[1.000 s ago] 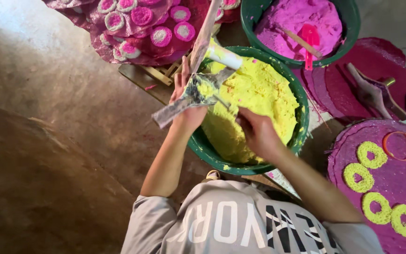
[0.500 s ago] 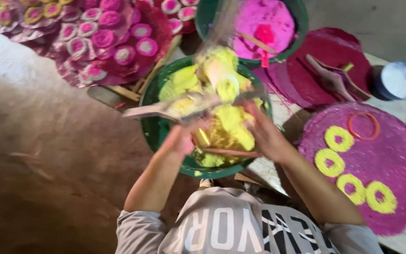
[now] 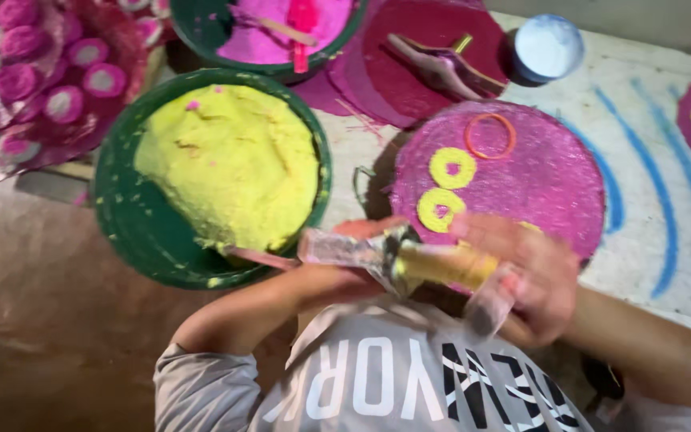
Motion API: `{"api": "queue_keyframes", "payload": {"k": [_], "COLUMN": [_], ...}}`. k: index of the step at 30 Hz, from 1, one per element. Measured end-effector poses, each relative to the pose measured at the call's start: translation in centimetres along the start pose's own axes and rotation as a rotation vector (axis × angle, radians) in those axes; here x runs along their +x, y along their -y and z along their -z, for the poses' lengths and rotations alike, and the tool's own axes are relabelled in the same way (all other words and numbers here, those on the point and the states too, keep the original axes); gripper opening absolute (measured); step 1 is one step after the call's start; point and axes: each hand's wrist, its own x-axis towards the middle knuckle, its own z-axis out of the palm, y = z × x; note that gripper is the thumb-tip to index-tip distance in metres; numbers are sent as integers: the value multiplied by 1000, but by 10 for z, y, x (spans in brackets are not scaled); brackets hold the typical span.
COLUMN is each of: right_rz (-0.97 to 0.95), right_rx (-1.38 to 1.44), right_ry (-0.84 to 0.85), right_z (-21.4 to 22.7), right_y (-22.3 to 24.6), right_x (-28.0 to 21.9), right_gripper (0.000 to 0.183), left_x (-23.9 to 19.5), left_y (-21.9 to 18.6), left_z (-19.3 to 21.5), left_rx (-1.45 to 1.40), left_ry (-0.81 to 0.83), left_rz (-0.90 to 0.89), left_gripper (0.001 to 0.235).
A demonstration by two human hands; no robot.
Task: The person prepares colored dough by filling a wooden mold with yellow and pink dough and pressing it onto circular bases.
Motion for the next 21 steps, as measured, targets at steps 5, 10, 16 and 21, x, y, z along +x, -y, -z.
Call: {"api": "queue_keyframes", "payload": {"k": [5, 10, 16, 21], "right_rz": [37, -283, -1023, -1177], "right_rx": [-89, -55, 905, 690], "right_ry": [106, 6, 306, -50], "right_z": [30, 61, 145, 122], "right_y": [16, 15, -29, -21], "right_x": [-38, -94, -193, -265], "right_gripper": [74, 76, 101, 105], "left_x": [47, 100, 145, 231], "left_y": [21, 38, 24, 64], "left_z": [-67, -110, -65, -29], "left_rx": [-1031, -1837, -792, -114], "left_ry": [273, 587, 540, 510], "left_rz": [86, 63, -405, -249], "left_gripper": [37, 51, 70, 59]}}
